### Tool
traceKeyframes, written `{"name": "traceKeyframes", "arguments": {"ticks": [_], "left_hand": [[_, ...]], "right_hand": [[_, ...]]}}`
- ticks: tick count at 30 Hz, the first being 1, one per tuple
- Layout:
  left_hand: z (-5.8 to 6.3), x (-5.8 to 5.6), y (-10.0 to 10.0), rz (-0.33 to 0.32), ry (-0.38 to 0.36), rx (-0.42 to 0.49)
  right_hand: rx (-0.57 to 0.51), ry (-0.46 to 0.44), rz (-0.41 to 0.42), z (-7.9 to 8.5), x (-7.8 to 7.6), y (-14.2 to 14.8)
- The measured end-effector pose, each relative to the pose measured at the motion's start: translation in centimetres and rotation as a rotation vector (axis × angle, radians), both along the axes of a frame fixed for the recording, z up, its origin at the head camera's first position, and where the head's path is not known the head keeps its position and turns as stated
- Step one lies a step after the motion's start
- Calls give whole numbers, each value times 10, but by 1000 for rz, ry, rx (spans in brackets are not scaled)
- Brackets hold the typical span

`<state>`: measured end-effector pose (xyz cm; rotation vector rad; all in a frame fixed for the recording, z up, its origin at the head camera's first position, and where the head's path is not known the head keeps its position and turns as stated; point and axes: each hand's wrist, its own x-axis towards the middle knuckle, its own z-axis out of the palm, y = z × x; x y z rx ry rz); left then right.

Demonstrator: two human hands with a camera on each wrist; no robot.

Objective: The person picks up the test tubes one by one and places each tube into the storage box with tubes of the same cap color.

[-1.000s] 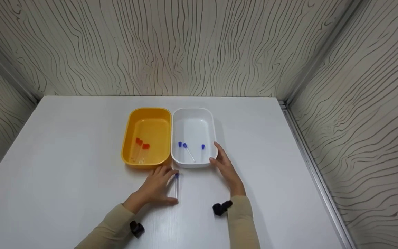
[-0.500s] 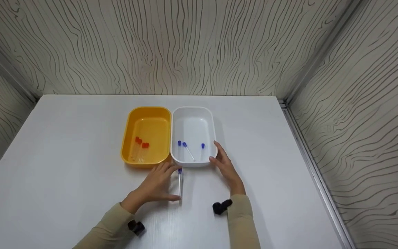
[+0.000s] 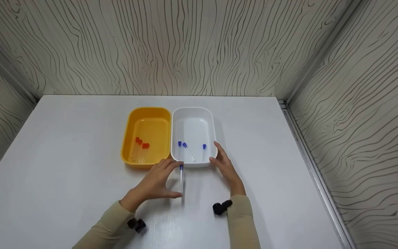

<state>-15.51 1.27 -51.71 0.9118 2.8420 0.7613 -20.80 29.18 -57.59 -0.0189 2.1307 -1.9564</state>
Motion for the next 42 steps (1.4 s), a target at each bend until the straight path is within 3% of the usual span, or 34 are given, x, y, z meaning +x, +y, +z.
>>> {"name": "traceKeyframes", "arguments": {"ticks": [6, 30, 42], "left_hand": [[6, -7, 3, 3, 60, 3], [28, -38, 19, 65, 103, 23], [26, -55, 29, 82, 106, 47]], "right_hand": [[10, 4, 4, 1, 0, 0], [30, 14, 9, 0, 0, 0], [25, 26, 23, -1, 1, 1]]}}
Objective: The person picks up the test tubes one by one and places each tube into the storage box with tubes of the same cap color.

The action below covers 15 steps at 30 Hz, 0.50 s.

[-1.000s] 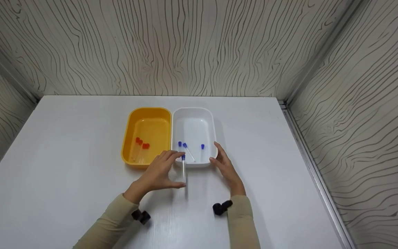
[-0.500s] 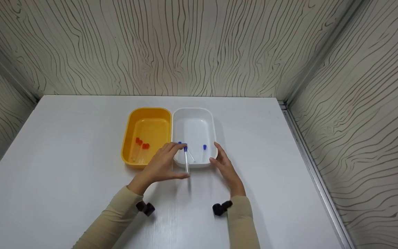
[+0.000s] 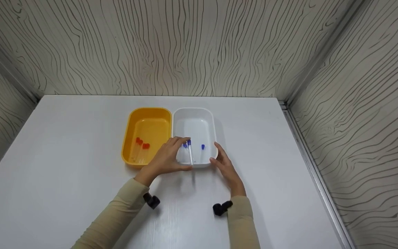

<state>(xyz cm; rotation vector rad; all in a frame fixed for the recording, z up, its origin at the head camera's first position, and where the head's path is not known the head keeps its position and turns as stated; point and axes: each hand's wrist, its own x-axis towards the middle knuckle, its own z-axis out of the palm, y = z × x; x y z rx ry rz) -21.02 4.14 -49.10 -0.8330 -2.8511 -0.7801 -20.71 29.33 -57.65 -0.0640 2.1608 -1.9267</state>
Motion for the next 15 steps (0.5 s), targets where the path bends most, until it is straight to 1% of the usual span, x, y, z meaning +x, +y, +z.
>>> {"name": "traceKeyframes", "arguments": {"ticks": [3, 5, 11, 15], "left_hand": [[-2, -5, 3, 8, 13, -15], [-3, -8, 4, 9, 6, -19], [-3, -20, 9, 19, -68, -10], [-4, -28, 13, 30, -113, -1]], "right_hand": [[-19, 8, 17, 0, 0, 0], [-31, 11, 19, 0, 0, 0], [-1, -5, 0, 0, 0, 0], [-8, -4, -7, 0, 0, 0]]}}
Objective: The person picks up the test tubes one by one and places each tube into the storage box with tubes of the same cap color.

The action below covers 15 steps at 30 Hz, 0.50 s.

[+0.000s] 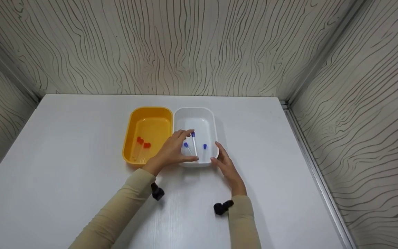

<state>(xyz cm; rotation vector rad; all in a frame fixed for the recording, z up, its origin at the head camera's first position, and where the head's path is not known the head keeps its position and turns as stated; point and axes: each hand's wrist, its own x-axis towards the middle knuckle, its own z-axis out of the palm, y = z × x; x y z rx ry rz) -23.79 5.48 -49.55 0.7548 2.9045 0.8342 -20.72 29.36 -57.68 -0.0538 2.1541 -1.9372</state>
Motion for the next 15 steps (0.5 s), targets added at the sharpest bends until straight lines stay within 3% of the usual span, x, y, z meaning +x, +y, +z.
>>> {"name": "traceKeyframes", "arguments": {"ticks": [6, 15], "left_hand": [[-7, -7, 6, 17, -39, -49], [-13, -20, 15, 6, -33, -222]], "right_hand": [[-2, 11, 10, 1, 0, 0], [-3, 10, 17, 2, 0, -1]]}}
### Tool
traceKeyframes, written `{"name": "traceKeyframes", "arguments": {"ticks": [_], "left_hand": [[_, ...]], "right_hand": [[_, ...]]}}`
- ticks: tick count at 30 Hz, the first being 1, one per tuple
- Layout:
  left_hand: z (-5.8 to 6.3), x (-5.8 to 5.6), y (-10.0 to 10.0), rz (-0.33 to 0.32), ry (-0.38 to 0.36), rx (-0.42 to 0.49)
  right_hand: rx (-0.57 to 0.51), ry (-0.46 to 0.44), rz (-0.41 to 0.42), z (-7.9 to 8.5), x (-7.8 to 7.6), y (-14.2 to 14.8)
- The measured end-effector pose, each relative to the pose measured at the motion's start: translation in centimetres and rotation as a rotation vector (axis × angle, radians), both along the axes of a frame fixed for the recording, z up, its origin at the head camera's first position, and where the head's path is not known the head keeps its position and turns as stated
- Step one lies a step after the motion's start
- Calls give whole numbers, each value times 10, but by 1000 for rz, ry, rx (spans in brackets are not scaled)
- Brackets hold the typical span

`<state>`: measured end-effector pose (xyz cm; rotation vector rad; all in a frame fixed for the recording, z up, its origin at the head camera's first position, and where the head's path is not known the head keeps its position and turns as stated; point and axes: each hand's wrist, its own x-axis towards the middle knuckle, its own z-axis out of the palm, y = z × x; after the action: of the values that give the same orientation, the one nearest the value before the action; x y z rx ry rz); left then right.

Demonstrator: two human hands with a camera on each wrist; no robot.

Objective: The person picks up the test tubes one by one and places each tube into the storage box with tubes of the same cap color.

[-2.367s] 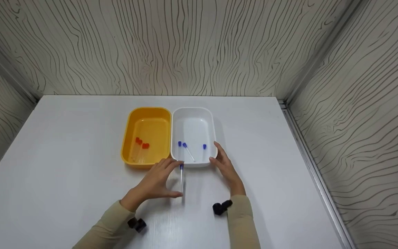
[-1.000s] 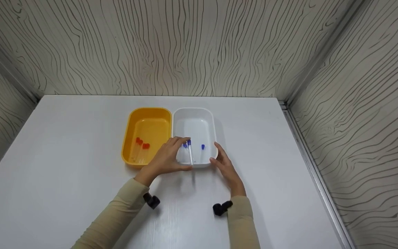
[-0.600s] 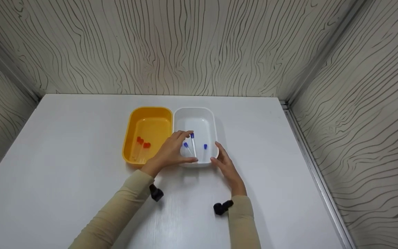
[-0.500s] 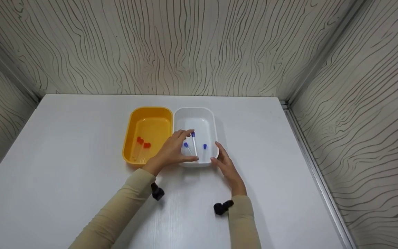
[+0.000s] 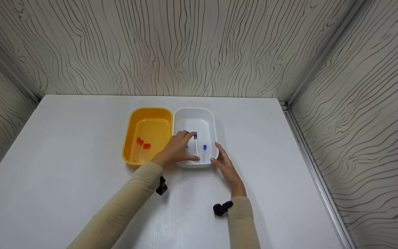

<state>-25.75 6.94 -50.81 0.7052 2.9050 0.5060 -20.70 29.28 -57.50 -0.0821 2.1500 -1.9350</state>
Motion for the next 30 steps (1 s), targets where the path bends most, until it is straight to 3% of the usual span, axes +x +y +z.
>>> {"name": "traceKeyframes", "arguments": {"ticks": [8, 30], "left_hand": [[-6, -1, 1, 15, -24, -80], [-11, 0, 1, 25, 25, -122]], "right_hand": [[5, -24, -5, -1, 0, -1], [26, -14, -16, 0, -1, -4]]}}
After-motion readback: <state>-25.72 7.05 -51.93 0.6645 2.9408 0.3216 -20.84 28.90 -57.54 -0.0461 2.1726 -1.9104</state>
